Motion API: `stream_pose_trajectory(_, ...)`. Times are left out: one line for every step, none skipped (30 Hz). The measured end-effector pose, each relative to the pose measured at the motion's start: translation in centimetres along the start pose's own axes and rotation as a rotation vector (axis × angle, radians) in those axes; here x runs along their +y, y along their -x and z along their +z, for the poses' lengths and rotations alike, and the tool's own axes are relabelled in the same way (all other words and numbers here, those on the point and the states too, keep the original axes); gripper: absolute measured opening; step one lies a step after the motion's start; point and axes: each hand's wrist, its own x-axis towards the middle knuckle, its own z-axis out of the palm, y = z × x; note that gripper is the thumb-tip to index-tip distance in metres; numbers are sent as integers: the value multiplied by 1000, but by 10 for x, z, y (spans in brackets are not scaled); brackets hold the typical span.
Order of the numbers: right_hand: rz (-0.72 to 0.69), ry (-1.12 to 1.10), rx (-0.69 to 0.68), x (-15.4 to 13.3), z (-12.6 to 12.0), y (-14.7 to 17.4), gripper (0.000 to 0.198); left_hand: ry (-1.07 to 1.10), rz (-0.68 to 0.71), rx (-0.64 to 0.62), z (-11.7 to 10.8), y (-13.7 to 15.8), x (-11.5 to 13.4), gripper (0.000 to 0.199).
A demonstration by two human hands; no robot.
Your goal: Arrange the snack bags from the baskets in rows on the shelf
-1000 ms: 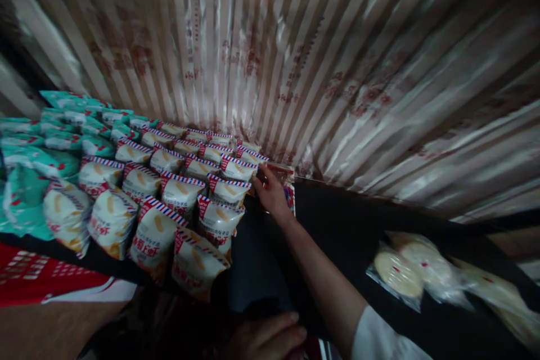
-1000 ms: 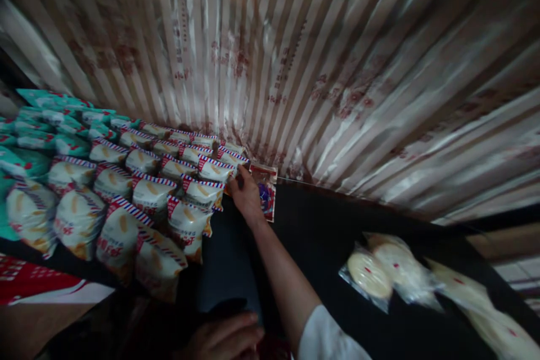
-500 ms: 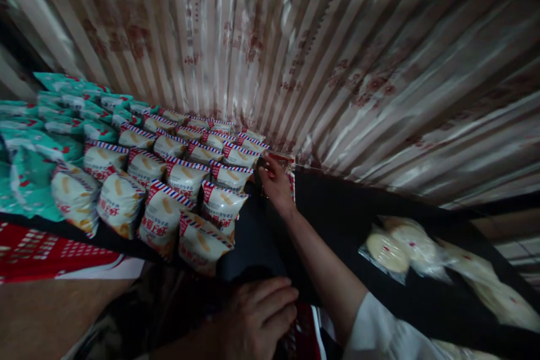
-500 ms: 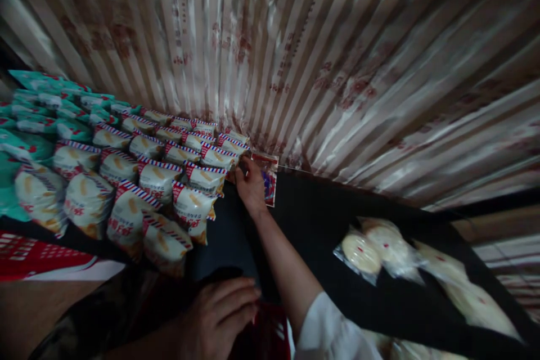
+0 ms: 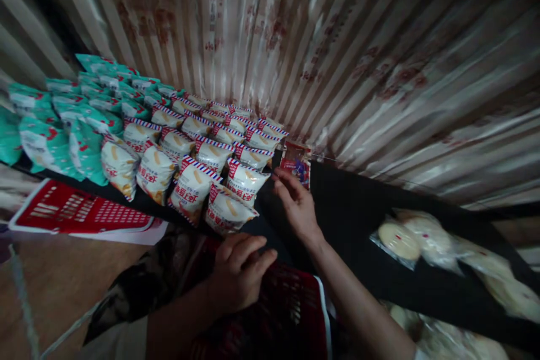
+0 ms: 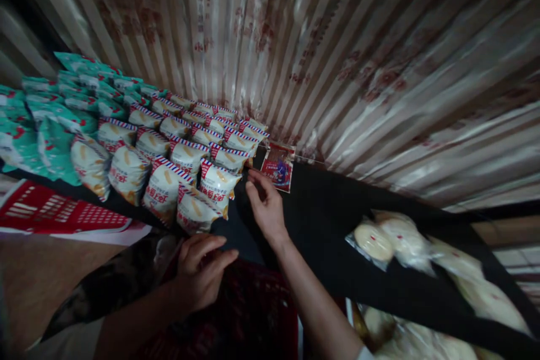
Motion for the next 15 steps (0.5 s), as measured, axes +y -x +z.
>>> stream_pose_trajectory(-18, 1, -24, -2, 1, 5, 40, -19, -12, 20, -3, 0, -1, 27)
stream_pose_trajectory(-33, 3, -40, -4, 3, 9, 41, -41, -26, 37, -6, 0, -1, 27)
stream_pose_trajectory(-44, 5, -47, -5, 6, 12, 42, -67, -47, 48, -8, 1, -3, 28)
stream_pose_trajectory(-48, 5, -48, -5, 8, 15, 43, -96, -73, 50, -10, 1, -5, 29)
stream_pose_trajectory(-42, 3, -46, -5, 11, 16, 45, -122, -102, 43, -12, 2, -7, 30)
stream_pose_trajectory(-33, -2, -44, -4, 15, 17, 46, -144, -132, 32, -13, 2, -10, 31)
stream_pose_trajectory(-22, -9, -46, -3, 19, 18, 48, -161, -158, 20, -13, 3, -13, 32)
stream_pose_trajectory(-13, -16, -48, -2, 22, 18, 49, -173, -175, 11, -14, 3, -16, 33)
stream_pose_trajectory(-8, -20, -52, -1, 25, 18, 51, -180, -186, 4, -13, 3, -18, 34)
stream_pose_trajectory(-8, -21, -57, -1, 28, 18, 51, -184, -188, 2, -13, 4, -20, 34)
stream_pose_trajectory(-10, -19, -60, 0, 30, 19, 52, -186, -186, 4, -12, 4, -21, 34)
stream_pose_trajectory(-10, -15, -59, 0, 31, 20, 52, -190, -182, 6, -12, 5, -21, 34)
stream_pose_trajectory(-7, -6, -54, 1, 30, 21, 52, -193, -180, 8, -11, 5, -21, 34)
stream_pose_trajectory(-1, 7, -44, 2, 28, 23, 53, -197, -181, 12, -10, 7, -20, 34)
stream_pose_trajectory(7, 27, -32, 3, 25, 26, 52, -200, -180, 20, -10, 8, -19, 34)
